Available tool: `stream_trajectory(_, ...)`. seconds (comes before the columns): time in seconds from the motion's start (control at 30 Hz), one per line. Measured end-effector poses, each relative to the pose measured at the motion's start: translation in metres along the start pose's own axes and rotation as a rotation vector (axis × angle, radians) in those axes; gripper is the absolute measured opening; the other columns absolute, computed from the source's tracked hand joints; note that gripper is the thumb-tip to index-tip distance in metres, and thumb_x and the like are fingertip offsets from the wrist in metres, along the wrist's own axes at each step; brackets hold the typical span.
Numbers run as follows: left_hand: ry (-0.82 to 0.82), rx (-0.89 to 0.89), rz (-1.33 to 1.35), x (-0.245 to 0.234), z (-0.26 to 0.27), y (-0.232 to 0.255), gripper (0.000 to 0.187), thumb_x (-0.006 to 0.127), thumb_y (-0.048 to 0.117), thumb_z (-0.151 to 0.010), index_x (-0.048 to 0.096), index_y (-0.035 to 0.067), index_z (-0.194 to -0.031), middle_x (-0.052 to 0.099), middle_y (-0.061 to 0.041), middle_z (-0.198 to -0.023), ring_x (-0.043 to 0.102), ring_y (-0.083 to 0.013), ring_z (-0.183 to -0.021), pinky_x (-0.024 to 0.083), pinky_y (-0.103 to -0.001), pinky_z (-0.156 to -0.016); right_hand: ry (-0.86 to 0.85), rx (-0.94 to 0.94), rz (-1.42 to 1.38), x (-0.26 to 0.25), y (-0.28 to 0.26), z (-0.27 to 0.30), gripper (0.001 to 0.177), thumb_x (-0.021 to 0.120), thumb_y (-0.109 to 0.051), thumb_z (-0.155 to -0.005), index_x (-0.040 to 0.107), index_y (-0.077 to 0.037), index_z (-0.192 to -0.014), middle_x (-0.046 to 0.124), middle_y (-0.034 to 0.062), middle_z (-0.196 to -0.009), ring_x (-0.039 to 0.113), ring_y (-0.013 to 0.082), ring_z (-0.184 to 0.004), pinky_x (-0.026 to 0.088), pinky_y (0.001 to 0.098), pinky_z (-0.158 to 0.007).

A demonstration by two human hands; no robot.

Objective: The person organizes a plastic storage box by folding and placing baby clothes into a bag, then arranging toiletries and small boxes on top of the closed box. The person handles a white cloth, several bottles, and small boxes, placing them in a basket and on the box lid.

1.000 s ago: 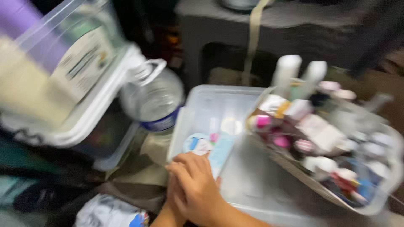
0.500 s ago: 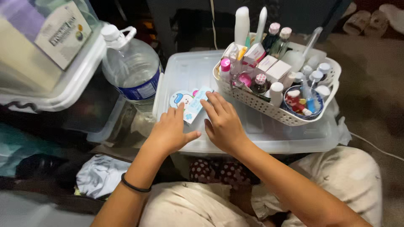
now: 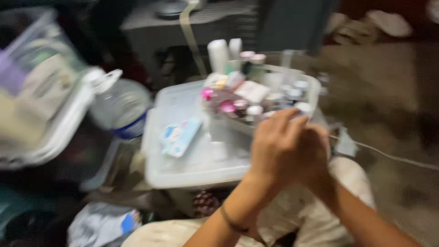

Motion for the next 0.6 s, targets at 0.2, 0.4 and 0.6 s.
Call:
stream_trajectory(0.2, -0.096, 0.097, 0.151, 0.148, -0.051, 0.074, 0.06, 0.065, 0.027, -0.095, 0.048, 0.005, -0.148, 0.045, -0.02, -0.157, 0.039, -0.0394, -0.152, 0.036, -0.055, -0.121, -0.045, 0.215, 0.601, -0.126, 0.141, 0.049, 0.041, 0.071, -0.016, -0.089, 0.064, -0.006, -0.128, 0.059, 0.0128, -0.145, 0.051, 0.0325, -0.138, 0.04, 0.0499, -0.11)
stream_trajectory(0.4, -0.359, 0.148, -0.129, 0.285, -0.062, 0.117, 0.077, 0.059, 0.039, -0.094, 0.033, 0.0, -0.155, 0.022, -0.022, -0.167, 0.016, -0.0409, -0.154, 0.016, -0.066, -0.119, -0.08, 0.555, 0.724, -0.228, 0.286, 0.12, 0.054, 0.073, -0.019, -0.09, 0.061, -0.004, -0.14, 0.052, 0.0185, -0.154, 0.048, 0.0398, -0.14, 0.041, 0.0518, -0.113)
stream_trajectory(0.6, -0.313, 0.217, -0.261, 0.336, -0.108, 0.133, 0.075, 0.052, 0.041, -0.1, 0.028, 0.004, -0.16, 0.019, -0.013, -0.17, 0.012, -0.0311, -0.159, 0.013, -0.064, -0.124, 0.124, 1.006, 0.476, -0.315, 0.444, 0.13, 0.095, 0.08, -0.014, -0.088, 0.022, 0.001, -0.162, 0.029, 0.0279, -0.165, 0.034, 0.0445, -0.147, 0.032, 0.0509, -0.12)
Point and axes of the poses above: each hand's wrist, its own z-axis away from the middle knuckle, its own x-axis out of the palm, y = z × x, the point moved 9 cm from there along -z, towards the middle knuckle
